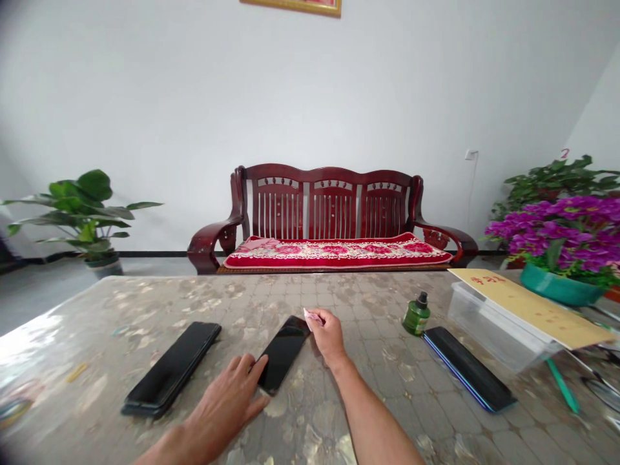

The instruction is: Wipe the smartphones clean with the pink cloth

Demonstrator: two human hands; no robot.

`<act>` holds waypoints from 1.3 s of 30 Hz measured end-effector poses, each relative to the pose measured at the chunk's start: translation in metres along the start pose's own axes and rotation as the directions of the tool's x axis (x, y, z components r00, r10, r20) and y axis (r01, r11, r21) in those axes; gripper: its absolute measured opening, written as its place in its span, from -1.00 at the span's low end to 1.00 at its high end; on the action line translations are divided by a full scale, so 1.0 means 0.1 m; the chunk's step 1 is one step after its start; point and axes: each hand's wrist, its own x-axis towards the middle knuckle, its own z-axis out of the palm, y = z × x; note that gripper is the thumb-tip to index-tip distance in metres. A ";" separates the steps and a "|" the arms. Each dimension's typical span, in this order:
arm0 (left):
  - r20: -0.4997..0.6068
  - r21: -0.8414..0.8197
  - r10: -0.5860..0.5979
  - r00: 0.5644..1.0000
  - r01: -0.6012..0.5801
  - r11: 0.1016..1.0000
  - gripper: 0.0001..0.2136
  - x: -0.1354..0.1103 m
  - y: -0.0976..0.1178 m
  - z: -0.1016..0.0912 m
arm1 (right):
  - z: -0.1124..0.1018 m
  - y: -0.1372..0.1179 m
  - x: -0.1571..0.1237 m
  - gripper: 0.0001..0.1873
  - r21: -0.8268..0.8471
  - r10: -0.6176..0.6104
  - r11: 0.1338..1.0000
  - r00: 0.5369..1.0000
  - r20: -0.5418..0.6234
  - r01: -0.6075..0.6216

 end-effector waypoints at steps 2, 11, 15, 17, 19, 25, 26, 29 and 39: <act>0.001 -0.020 0.024 1.000 -0.024 1.000 -0.52 -0.04 0.03 0.01 | 0.01 0.00 0.00 -0.66 -0.026 -0.029 0.999 0.999 0.025 0.030; -0.008 -0.083 0.125 0.992 -0.125 0.989 -0.64 -0.07 0.12 0.06 | 0.00 -0.03 -0.03 -0.67 -0.085 -0.030 0.996 0.995 0.100 0.039; -0.044 -0.111 0.155 0.987 -0.159 0.981 -0.71 -0.07 0.12 0.09 | -0.01 -0.04 -0.03 -0.67 -0.100 -0.037 0.994 0.992 0.122 0.049; -0.069 -0.116 0.166 0.984 -0.173 0.978 -0.72 -0.07 0.11 0.12 | -0.01 -0.03 -0.03 -0.66 -0.105 -0.041 0.993 0.991 0.125 0.055; -0.121 -0.120 0.179 0.976 -0.194 0.974 -0.73 -0.07 0.10 0.17 | -0.01 -0.03 -0.03 -0.65 -0.110 -0.054 0.992 0.992 0.118 0.067; -0.374 -0.093 0.365 0.853 -0.426 0.900 -0.64 -0.05 0.03 0.39 | -0.01 -0.06 -0.07 -0.73 -0.139 -0.132 0.979 0.981 0.142 0.152; -0.391 -0.085 0.385 0.836 -0.449 0.889 -0.64 -0.04 0.02 0.41 | -0.01 -0.06 -0.07 -0.74 -0.146 -0.149 0.974 0.977 0.155 0.172; -0.403 -0.066 0.409 0.819 -0.471 0.879 -0.65 -0.03 0.00 0.45 | -0.02 -0.08 -0.10 -0.79 -0.179 -0.211 0.953 0.958 0.192 0.245; -0.298 -0.087 0.424 0.855 -0.467 0.880 -0.72 -0.06 0.05 0.32 | 0.02 -0.29 -0.35 -0.78 -0.399 -0.360 0.698 0.772 0.523 0.595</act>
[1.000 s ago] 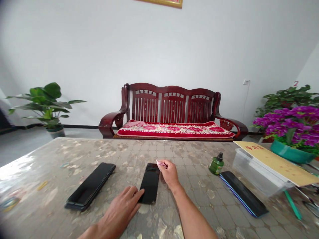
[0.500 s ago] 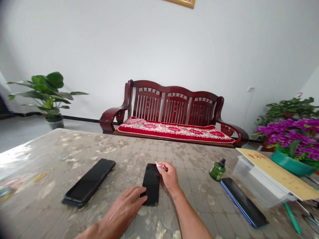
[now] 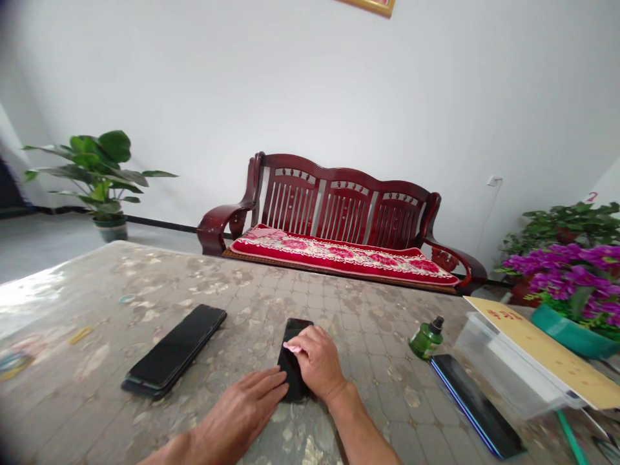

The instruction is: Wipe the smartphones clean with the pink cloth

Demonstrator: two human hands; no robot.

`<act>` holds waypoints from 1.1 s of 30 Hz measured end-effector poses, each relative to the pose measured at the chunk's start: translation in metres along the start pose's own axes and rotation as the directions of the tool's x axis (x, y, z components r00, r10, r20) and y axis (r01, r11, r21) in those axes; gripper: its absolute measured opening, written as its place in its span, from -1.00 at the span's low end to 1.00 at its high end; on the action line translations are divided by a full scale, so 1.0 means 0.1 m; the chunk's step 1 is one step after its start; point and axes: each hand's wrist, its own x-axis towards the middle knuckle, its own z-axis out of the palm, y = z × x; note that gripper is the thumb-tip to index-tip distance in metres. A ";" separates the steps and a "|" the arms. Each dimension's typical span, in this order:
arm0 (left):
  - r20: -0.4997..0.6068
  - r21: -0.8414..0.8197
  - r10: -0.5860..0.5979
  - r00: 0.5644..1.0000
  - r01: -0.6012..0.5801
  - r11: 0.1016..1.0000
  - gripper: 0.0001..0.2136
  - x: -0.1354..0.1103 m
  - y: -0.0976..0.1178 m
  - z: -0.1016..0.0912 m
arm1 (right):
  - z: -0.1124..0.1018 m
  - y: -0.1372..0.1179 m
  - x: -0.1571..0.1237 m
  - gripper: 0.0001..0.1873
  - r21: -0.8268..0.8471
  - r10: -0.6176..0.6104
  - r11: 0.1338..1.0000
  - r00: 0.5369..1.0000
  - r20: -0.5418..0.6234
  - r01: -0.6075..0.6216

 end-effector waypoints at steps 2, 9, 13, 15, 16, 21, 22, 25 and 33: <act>-0.001 -0.006 -0.004 1.000 0.004 1.000 -0.72 0.01 0.01 0.01 | -0.01 -0.06 -0.02 -0.74 -0.038 -0.040 0.998 0.998 0.046 0.042; 0.008 0.007 -0.022 1.000 0.022 1.000 -0.75 0.02 0.03 0.07 | -0.04 -0.16 -0.05 -0.68 -0.080 -0.060 0.994 0.991 0.119 0.070; -0.008 0.051 -0.016 1.000 0.016 0.999 -0.71 0.01 0.03 0.15 | -0.01 -0.17 0.02 -0.70 -0.178 0.003 0.984 0.989 0.145 0.023; -0.013 0.064 -0.010 1.000 0.011 0.998 -0.69 0.00 0.02 0.20 | 0.00 -0.16 0.10 -0.71 -0.223 0.051 0.975 0.990 0.135 -0.019; -0.013 0.070 -0.007 1.000 0.008 0.998 -0.69 0.00 0.02 0.22 | 0.00 -0.15 0.14 -0.70 -0.238 0.076 0.970 0.989 0.126 -0.045; 0.008 0.094 0.001 1.000 -0.002 0.996 -0.65 -0.02 0.01 0.24 | 0.03 -0.07 0.41 -0.71 -0.298 0.196 0.943 0.972 0.131 -0.150; 0.011 0.092 0.003 1.000 -0.004 0.996 -0.65 -0.02 0.01 0.24 | 0.03 -0.06 0.45 -0.71 -0.307 0.215 0.937 0.967 0.134 -0.165; 0.012 0.078 0.017 1.000 -0.018 0.997 -0.64 -0.03 0.00 0.24 | 0.04 -0.07 0.46 -0.68 -0.288 0.226 0.940 0.965 0.130 -0.182; -0.051 0.037 -0.012 0.999 0.013 0.999 -0.70 -0.02 0.03 0.28 | -0.06 -0.18 0.17 -0.63 -0.195 0.033 0.981 0.963 0.267 0.021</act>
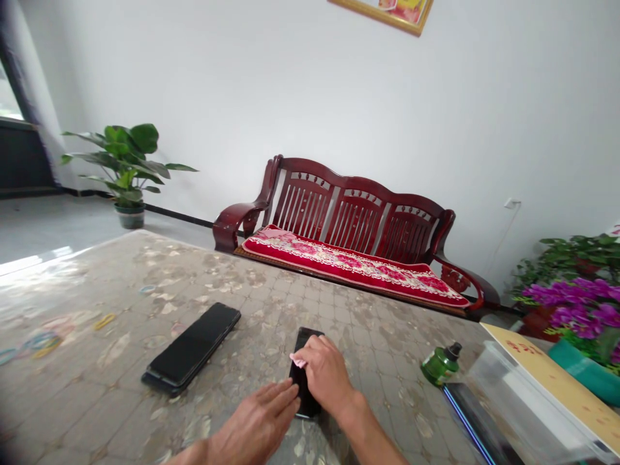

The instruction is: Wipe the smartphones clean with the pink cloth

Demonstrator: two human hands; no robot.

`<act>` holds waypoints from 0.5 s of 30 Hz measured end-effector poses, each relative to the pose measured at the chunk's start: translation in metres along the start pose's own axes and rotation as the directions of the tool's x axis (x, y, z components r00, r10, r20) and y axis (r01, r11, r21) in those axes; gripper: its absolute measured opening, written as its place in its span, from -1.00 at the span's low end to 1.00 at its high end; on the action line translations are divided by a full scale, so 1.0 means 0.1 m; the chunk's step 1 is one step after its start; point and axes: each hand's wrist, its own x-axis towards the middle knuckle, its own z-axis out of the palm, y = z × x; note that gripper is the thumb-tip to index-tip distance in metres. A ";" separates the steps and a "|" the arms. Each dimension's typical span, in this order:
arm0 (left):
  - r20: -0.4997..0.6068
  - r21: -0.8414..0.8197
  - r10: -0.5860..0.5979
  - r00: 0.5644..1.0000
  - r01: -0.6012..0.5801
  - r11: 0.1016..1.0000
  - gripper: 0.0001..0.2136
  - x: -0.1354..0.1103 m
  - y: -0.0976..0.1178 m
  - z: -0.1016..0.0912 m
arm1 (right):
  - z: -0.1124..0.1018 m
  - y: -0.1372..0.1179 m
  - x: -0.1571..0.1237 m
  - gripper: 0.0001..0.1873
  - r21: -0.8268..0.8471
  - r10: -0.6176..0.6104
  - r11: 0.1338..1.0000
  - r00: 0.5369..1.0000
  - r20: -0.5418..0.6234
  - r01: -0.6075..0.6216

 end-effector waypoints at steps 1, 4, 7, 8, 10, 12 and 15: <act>0.000 0.002 0.005 1.000 -0.005 1.000 -0.70 0.00 0.00 -0.01 | 0.00 0.02 0.02 -0.63 -0.010 0.002 1.000 1.000 -0.001 -0.002; -0.005 0.009 0.036 0.999 -0.036 0.999 -0.69 0.01 0.01 -0.03 | 0.01 0.09 0.20 -0.65 -0.054 0.051 0.997 0.998 -0.044 -0.053; -0.006 0.002 0.049 0.999 -0.049 0.999 -0.69 0.02 0.00 -0.06 | 0.03 0.14 0.40 -0.68 -0.055 0.134 0.989 0.985 -0.108 -0.140; -0.004 -0.007 0.048 0.999 -0.048 0.999 -0.70 0.02 0.00 -0.07 | 0.04 0.13 0.44 -0.68 -0.045 0.155 0.986 0.981 -0.113 -0.161; 0.000 -0.024 0.050 0.999 -0.050 0.998 -0.70 0.02 -0.01 -0.08 | 0.05 0.10 0.43 -0.67 -0.021 0.169 0.985 0.981 -0.096 -0.171; -0.005 -0.036 0.040 0.999 -0.040 0.999 -0.73 0.03 -0.02 -0.06 | 0.06 0.05 0.35 -0.66 -0.007 0.129 0.991 0.990 -0.063 -0.130; -0.059 -0.063 0.023 0.998 -0.027 0.998 -0.79 0.05 -0.04 -0.01 | 0.07 -0.01 0.21 -0.65 -0.006 0.033 0.999 0.999 -0.020 -0.033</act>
